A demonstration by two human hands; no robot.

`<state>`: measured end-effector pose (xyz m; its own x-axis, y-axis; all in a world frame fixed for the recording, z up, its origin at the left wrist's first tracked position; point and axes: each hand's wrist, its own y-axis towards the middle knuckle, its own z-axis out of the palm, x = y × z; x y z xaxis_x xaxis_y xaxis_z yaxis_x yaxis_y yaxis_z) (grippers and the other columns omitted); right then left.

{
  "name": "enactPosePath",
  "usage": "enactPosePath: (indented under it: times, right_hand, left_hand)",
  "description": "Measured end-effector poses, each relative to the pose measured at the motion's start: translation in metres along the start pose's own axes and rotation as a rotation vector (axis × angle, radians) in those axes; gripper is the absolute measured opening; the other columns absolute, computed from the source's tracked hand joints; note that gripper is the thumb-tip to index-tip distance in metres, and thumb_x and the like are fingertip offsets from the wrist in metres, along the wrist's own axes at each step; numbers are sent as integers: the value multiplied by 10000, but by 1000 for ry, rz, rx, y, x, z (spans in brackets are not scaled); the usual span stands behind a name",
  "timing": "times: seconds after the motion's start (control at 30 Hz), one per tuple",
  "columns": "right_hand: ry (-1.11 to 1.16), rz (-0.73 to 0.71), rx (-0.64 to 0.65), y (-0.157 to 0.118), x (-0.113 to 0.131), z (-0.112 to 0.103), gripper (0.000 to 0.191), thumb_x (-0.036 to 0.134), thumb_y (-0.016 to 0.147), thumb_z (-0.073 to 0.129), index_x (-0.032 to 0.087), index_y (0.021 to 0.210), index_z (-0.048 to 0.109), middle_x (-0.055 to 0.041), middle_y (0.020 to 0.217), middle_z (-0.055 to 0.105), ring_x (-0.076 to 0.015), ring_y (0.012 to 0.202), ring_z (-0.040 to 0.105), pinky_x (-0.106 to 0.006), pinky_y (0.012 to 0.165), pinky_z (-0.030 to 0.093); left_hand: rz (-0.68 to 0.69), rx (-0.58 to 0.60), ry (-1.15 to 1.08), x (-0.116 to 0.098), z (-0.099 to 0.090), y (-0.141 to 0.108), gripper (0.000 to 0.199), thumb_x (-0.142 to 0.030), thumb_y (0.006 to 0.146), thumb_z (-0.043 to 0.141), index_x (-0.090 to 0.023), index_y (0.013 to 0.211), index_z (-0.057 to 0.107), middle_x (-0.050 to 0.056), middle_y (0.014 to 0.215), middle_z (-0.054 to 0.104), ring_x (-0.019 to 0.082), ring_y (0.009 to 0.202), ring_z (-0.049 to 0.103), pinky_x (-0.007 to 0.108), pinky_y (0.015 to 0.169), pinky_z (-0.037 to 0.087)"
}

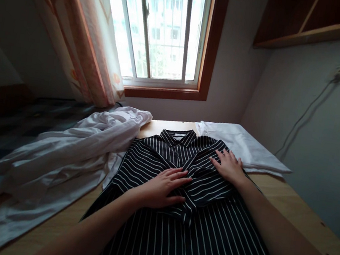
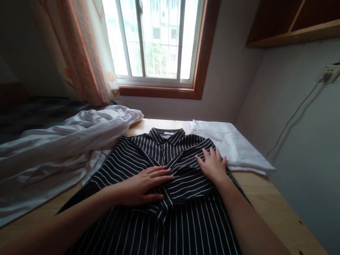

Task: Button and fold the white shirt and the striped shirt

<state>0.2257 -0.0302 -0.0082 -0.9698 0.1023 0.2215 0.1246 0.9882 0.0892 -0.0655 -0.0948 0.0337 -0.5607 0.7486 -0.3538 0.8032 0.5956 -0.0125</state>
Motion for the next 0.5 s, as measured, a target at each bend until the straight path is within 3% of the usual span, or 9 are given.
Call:
enactPosePath:
  times: [0.17,0.27,0.37,0.5]
  right_hand:
    - [-10,22,-28,10,-8,-6,681,609,932,368,208,1479,431,-161,1556,363,-353,1423,321,-558,1115,297]
    - [-3,-2,-67,27,-10,-16,636,541,920,420,206,1460,452,-158,1510,431,-366,1363,401,-527,1080,360]
    - [-26,-83,-45,53,-10,-27,599,373,875,504,219,1453,464,-126,1508,444,-364,1361,401,-504,1092,358]
    - [-53,-215,74,88,-6,-36,712,188,775,574,197,1475,440,-116,1528,424,-312,1396,378,-421,1133,326]
  left_hand:
    - [-93,-79,-33,3,2,3,735,-582,881,585,-302,1513,336,92,1639,186,325,1508,134,548,1200,207]
    - [-285,-165,23,18,-7,9,655,-552,931,500,-270,1500,341,116,1632,202,349,1500,147,583,1188,196]
    - [-579,-162,162,46,-31,15,697,-369,892,554,-191,1517,302,185,1623,188,427,1481,153,634,1163,174]
    - [-644,-91,268,90,-77,18,861,-203,737,660,-155,1518,300,202,1616,200,416,1483,156,557,1180,178]
